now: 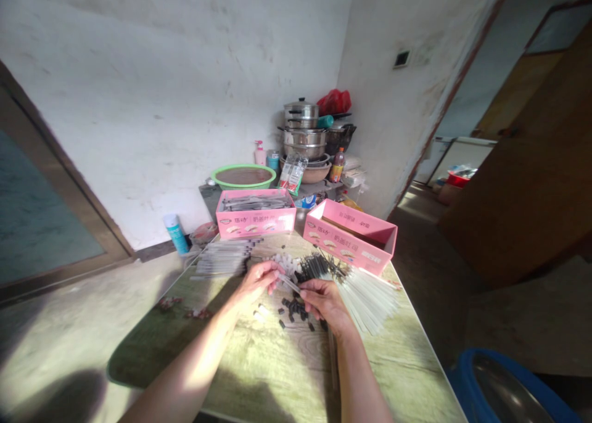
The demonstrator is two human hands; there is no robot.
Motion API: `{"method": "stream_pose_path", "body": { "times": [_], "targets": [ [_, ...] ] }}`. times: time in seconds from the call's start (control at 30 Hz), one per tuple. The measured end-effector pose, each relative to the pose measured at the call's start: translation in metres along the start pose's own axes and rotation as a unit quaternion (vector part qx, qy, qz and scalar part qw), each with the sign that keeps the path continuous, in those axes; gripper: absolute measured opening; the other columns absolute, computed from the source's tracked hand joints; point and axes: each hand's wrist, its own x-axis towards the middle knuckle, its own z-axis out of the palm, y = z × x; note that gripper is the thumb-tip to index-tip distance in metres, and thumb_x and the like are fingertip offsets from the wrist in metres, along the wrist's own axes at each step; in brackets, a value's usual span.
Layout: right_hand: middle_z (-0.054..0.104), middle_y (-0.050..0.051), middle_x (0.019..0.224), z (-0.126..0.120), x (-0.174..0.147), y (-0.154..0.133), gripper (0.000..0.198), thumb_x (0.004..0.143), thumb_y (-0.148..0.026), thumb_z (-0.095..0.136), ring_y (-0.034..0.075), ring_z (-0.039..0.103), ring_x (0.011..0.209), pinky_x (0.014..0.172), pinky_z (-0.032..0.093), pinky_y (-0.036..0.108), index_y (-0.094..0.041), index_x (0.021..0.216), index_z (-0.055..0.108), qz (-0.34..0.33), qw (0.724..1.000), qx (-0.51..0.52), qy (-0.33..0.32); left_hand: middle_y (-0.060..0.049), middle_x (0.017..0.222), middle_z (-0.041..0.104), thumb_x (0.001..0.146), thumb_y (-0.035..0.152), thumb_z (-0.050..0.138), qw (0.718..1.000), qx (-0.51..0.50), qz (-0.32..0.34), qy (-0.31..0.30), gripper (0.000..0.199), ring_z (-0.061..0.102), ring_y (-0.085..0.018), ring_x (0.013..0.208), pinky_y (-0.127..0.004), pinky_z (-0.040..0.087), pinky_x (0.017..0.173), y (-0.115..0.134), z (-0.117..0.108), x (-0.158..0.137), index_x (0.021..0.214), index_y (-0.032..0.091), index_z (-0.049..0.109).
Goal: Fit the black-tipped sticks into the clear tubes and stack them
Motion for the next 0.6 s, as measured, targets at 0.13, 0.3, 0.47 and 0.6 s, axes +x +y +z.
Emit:
{"method": "stream_pose_path", "body": {
  "times": [0.13,0.3,0.47,0.6],
  "targets": [
    [0.061,-0.002,0.05,-0.002,0.001,0.001,0.034,0.07,-0.045,0.085,0.005,0.036,0.035,0.036,0.02,0.02,-0.015,0.081,0.073,0.007,1.0,-0.001,0.016,0.002,0.064,0.059,0.084,0.046,0.07,1.0,-0.005,0.009,-0.026,0.034,0.054,-0.009,0.051,-0.021,0.045,0.05,0.004,0.0,-0.002,0.094,0.014,0.07],
    [0.061,-0.002,0.049,-0.007,0.002,0.003,0.033,0.067,-0.044,0.087,0.005,0.037,0.035,0.037,0.02,0.021,-0.015,0.078,0.074,0.018,0.999,-0.009,0.032,0.002,0.064,0.06,0.081,0.047,0.074,0.999,-0.005,0.005,-0.05,0.035,0.055,-0.009,0.051,-0.021,0.045,0.051,0.008,0.0,-0.003,0.09,0.014,0.07],
    [0.061,-0.002,0.049,-0.007,0.003,0.003,0.032,0.067,-0.044,0.087,0.006,0.038,0.035,0.037,0.022,0.021,-0.015,0.077,0.075,0.017,0.999,-0.018,0.038,0.002,0.066,0.061,0.079,0.044,0.075,0.998,0.007,0.004,-0.064,0.032,0.055,-0.01,0.053,-0.022,0.046,0.052,0.012,-0.001,-0.004,0.09,0.014,0.071],
    [0.061,-0.003,0.048,-0.004,0.003,0.002,0.033,0.066,-0.044,0.087,0.005,0.038,0.034,0.036,0.023,0.02,-0.015,0.077,0.074,0.015,0.999,-0.03,0.034,0.002,0.062,0.061,0.072,0.032,0.08,0.995,0.075,-0.015,-0.058,0.025,0.053,-0.01,0.054,-0.02,0.041,0.051,0.014,0.002,-0.007,0.087,0.013,0.075]
  ]
}}
